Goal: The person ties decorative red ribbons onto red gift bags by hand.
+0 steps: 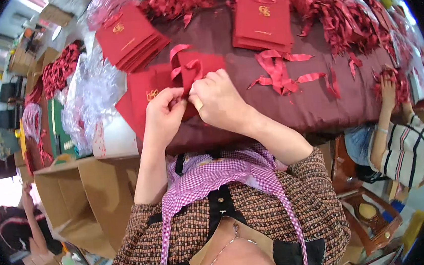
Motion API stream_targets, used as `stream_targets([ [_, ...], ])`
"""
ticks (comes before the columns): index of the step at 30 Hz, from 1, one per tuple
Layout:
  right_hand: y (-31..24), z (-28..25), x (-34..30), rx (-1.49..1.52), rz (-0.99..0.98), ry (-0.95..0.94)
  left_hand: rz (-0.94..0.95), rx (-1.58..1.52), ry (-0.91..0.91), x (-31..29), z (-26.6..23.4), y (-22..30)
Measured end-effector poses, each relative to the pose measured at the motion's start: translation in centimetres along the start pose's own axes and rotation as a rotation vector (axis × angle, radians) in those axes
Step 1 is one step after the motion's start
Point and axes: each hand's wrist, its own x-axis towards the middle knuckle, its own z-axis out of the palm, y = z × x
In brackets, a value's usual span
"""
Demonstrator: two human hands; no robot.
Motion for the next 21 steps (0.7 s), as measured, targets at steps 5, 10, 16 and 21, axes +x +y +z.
stream_targets([
  [5, -0.1, -0.4, 0.2, 0.149, 0.18, -0.093, 0.023, 0.077, -0.012, -0.1, 0.4, 0.7],
  [10, 0.5, -2.0, -0.1, 0.219, 0.076, -0.041, -0.109, -0.128, -0.06, -0.2, -0.4, 1.2],
  [16, 0.7, -3.7, -0.6, 0.412, 0.18, -0.157, 0.202, 0.033, -0.148, 0.0, -0.1, 0.9],
  [21, 0.1, -4.1, -1.2, 0.316, 0.14, -0.138, 0.252, 0.081, -0.147, 0.3, -0.2, 1.0],
])
